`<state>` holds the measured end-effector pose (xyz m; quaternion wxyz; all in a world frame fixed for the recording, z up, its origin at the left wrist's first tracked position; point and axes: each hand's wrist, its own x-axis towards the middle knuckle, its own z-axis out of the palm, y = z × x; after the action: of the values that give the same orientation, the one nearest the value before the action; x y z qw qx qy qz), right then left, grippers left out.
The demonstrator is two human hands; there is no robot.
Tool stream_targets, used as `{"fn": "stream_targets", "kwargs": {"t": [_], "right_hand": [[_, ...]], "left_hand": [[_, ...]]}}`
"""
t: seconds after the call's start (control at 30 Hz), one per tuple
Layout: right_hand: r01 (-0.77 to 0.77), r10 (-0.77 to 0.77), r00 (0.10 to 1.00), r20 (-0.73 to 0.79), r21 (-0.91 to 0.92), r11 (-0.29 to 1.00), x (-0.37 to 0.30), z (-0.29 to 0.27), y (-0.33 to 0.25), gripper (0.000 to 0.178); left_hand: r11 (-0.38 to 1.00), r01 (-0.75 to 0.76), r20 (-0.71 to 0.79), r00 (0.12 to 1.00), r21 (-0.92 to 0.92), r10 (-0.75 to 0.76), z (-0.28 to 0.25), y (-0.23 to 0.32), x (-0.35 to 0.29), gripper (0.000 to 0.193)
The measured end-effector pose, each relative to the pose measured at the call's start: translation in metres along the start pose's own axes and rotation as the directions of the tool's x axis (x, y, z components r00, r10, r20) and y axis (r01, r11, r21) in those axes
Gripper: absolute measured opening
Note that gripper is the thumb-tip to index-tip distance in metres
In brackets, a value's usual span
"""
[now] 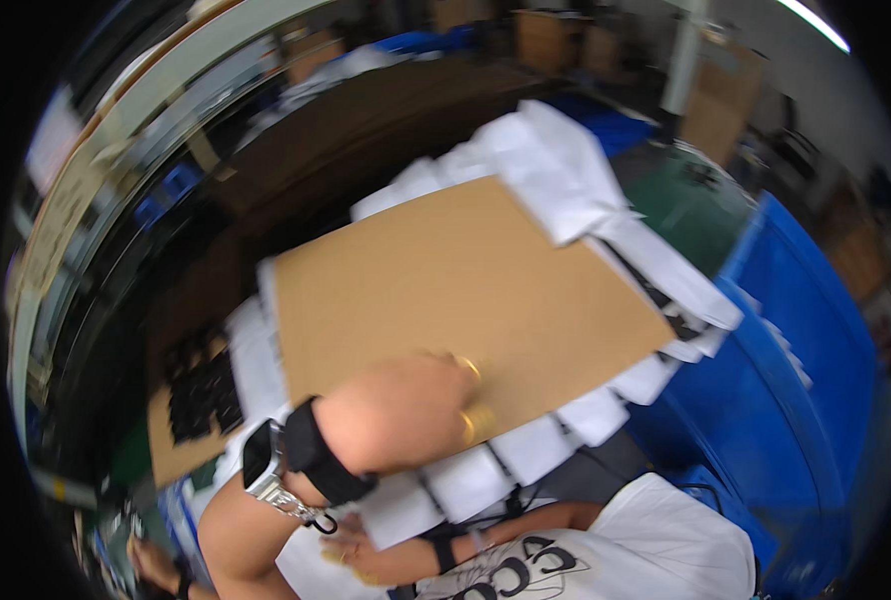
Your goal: The worker is assembling electronic components, specifically handling plastic housings and internal parts at a factory workstation.
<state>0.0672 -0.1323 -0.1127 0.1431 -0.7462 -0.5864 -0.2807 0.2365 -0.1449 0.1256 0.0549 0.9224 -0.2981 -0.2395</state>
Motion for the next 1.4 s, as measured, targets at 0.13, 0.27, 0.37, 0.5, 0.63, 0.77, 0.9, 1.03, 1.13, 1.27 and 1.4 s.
{"fn": "stream_targets", "kwargs": {"t": [0.13, 0.27, 0.37, 0.5, 0.63, 0.77, 0.9, 1.03, 1.13, 1.27, 1.4], "right_hand": [[-0.161, 0.01, 0.986, 0.165, 0.946, 0.28, 0.003, 0.027, 0.005, 0.043], [-0.117, 0.039, 0.993, 0.111, 0.896, 0.429, 0.002, 0.025, 0.017, 0.042], [-0.114, 0.052, 0.994, 0.101, 0.885, 0.451, 0.002, 0.023, 0.024, 0.042], [-0.137, 0.097, 0.99, 0.102, 0.857, 0.497, -0.006, 0.024, 0.043, 0.042], [-0.143, 0.124, 0.988, 0.091, 0.838, 0.526, -0.01, 0.026, 0.052, 0.041], [-0.146, 0.139, 0.987, 0.082, 0.818, 0.557, -0.006, 0.024, 0.05, 0.041], [-0.094, 0.109, 0.993, 0.043, 0.846, 0.525, 0.0, 0.032, 0.029, 0.04], [-0.086, 0.086, 0.995, 0.043, 0.802, 0.591, -0.001, 0.031, 0.001, 0.04], [-0.096, 0.105, 0.994, 0.029, 0.68, 0.726, -0.022, 0.063, -0.013, 0.04], [-0.169, 0.097, 0.985, 0.143, 0.677, 0.717, -0.005, -0.007, 0.012, 0.038], [-0.117, 0.054, 0.992, 0.11, 0.718, 0.686, 0.002, -0.018, 0.013, 0.044]], "left_hand": [[0.998, -0.021, -0.291, 0.956, 0.056, 0.036, -0.038, 0.018, 0.086, 0.04], [0.99, -0.086, -0.5, 0.856, 0.112, 0.131, -0.011, 0.005, 0.181, 0.064], [0.97, -0.136, -0.471, 0.855, 0.2, 0.217, 0.011, -0.008, 0.232, 0.067], [0.989, -0.131, -0.377, 0.921, -0.07, 0.095, 0.011, -0.009, 0.246, 0.062], [0.99, 0.113, -0.346, 0.935, 0.09, -0.075, 0.003, -0.01, 0.225, 0.035], [0.966, 0.242, -0.441, 0.88, 0.094, -0.178, 0.026, -0.007, 0.16, 0.045], [0.963, 0.26, -0.623, 0.765, 0.072, -0.16, 0.07, -0.052, 0.088, 0.055], [0.867, 0.42, -0.35, 0.796, -0.269, -0.494, 0.068, -0.051, -0.009, 0.061], [0.692, 0.492, -0.159, 0.743, -0.528, -0.65, 0.064, -0.029, -0.082, 0.061], [0.303, 0.344, -0.033, 0.612, -0.889, -0.79, 0.12, -0.012, -0.201, 0.06], [0.092, 0.081, -0.042, 0.48, -0.992, -0.876, 0.159, 0.033, -0.256, 0.061]]}}
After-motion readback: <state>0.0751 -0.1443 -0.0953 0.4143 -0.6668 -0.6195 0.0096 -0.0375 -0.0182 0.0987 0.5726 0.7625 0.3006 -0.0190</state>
